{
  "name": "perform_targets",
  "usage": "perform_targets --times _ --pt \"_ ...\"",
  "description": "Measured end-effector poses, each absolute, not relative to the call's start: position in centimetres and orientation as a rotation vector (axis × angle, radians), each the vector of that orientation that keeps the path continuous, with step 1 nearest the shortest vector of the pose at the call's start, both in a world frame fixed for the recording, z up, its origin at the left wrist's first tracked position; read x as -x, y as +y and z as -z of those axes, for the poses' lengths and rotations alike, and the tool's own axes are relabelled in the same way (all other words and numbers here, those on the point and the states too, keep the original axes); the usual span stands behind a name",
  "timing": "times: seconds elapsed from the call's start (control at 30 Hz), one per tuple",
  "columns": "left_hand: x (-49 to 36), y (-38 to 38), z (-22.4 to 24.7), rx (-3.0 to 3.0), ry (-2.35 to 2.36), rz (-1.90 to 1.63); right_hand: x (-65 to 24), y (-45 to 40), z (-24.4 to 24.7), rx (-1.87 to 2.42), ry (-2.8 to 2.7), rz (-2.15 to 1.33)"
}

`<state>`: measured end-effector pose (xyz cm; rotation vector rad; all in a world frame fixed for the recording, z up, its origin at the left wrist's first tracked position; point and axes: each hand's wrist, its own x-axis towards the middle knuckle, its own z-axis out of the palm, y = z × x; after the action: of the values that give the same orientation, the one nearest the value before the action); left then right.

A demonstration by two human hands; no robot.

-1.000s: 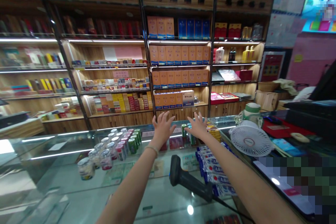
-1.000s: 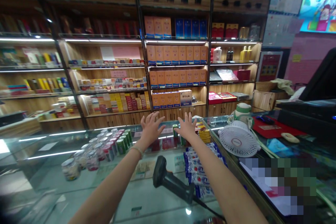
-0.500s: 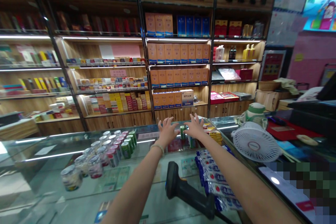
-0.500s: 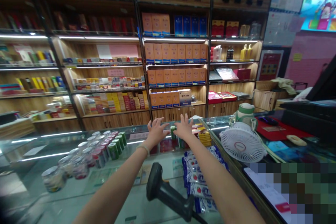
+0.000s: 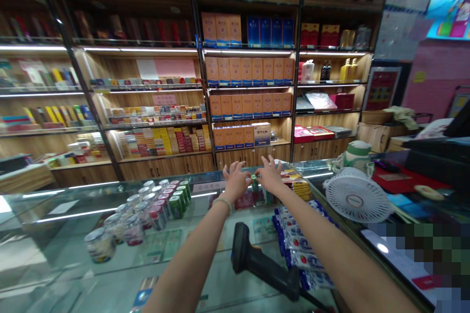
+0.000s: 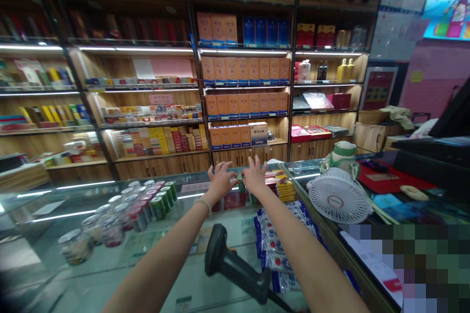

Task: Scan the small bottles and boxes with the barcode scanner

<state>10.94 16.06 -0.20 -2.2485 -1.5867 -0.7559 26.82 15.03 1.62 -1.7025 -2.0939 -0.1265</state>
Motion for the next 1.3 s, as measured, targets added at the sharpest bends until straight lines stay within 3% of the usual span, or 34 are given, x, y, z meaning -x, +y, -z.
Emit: perform_targets --times 0.67,1.3 --pt "-4.1 5.6 -5.7 2.089 -1.579 0.957 -21.0 6.5 -6.1 1.447 -2.005 0.215" --pt "-2.1 -0.3 -1.8 1.952 -1.428 1.010 -19.9 0.2 -2.3 1.213 -1.986 0.498"
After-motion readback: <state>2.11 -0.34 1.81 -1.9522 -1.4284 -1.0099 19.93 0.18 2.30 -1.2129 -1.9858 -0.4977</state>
